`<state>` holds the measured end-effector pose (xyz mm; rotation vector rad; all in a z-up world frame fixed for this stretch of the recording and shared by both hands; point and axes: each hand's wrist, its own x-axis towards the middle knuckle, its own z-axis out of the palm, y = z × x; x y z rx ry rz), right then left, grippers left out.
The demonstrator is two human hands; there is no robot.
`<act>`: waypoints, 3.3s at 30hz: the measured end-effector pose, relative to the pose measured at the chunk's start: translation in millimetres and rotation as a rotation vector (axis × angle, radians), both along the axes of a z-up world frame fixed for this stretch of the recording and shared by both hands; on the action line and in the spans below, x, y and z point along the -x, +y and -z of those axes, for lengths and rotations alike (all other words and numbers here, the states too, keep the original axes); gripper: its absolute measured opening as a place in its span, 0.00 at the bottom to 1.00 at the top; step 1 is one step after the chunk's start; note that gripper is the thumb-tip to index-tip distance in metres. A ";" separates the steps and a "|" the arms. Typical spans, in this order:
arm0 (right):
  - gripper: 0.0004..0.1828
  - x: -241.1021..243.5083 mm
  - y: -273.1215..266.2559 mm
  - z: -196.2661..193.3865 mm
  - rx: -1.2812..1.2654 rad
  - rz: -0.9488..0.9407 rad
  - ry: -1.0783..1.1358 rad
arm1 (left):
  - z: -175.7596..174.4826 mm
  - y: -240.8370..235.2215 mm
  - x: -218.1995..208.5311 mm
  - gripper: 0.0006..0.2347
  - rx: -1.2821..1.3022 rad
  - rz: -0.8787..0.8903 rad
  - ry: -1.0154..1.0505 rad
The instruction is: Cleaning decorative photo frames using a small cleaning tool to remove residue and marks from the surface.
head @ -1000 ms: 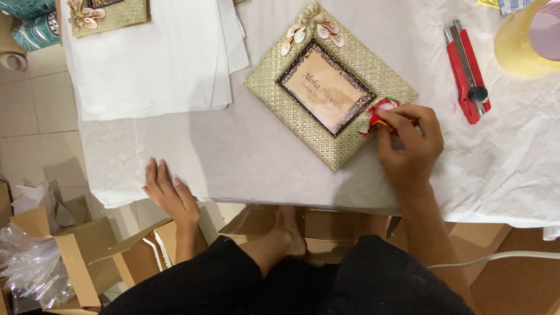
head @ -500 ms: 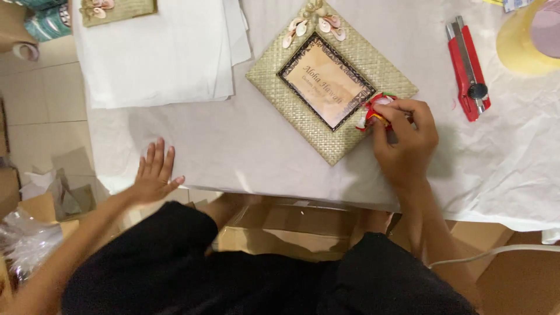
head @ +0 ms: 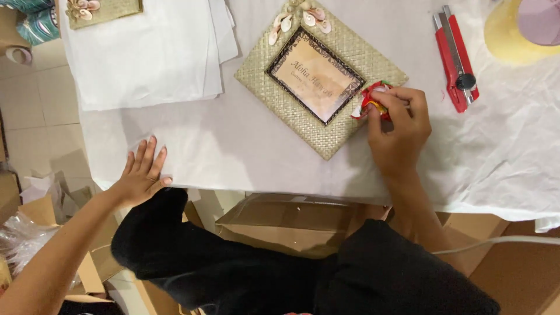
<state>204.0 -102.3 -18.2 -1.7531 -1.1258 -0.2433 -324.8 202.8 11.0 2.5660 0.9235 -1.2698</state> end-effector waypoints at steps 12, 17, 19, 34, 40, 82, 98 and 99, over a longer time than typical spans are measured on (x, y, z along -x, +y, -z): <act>0.10 5.0 1.2 3.8 0.035 -0.025 0.048 | -42.8 -32.3 -40.0 0.38 0.045 -0.317 -0.261; 0.11 13.7 1.8 8.4 0.035 -0.029 0.070 | -10.9 -122.3 -151.4 0.23 -0.314 -0.279 -1.047; 0.12 17.8 0.3 5.3 0.044 -0.034 0.062 | -4.1 -162.4 -209.8 0.21 -0.279 -0.292 -1.283; 0.13 8.9 1.0 -15.4 0.049 0.020 0.032 | 11.1 -218.5 -323.1 0.15 -0.084 -0.174 -1.400; 0.14 19.0 6.1 -21.5 0.014 -0.103 -0.005 | 13.9 -221.4 -324.8 0.15 -0.096 -0.201 -1.421; 0.14 -27.5 15.6 -17.5 0.323 -0.139 -0.109 | 10.0 -219.9 -329.2 0.17 -0.085 -0.205 -1.377; 0.07 -77.1 77.6 -22.8 0.235 -0.596 0.167 | 5.9 -200.8 -357.8 0.17 -0.219 -0.282 -1.420; 0.07 -77.2 77.2 -19.0 0.194 -0.557 0.144 | 4.7 -201.6 -357.2 0.17 -0.232 -0.290 -1.412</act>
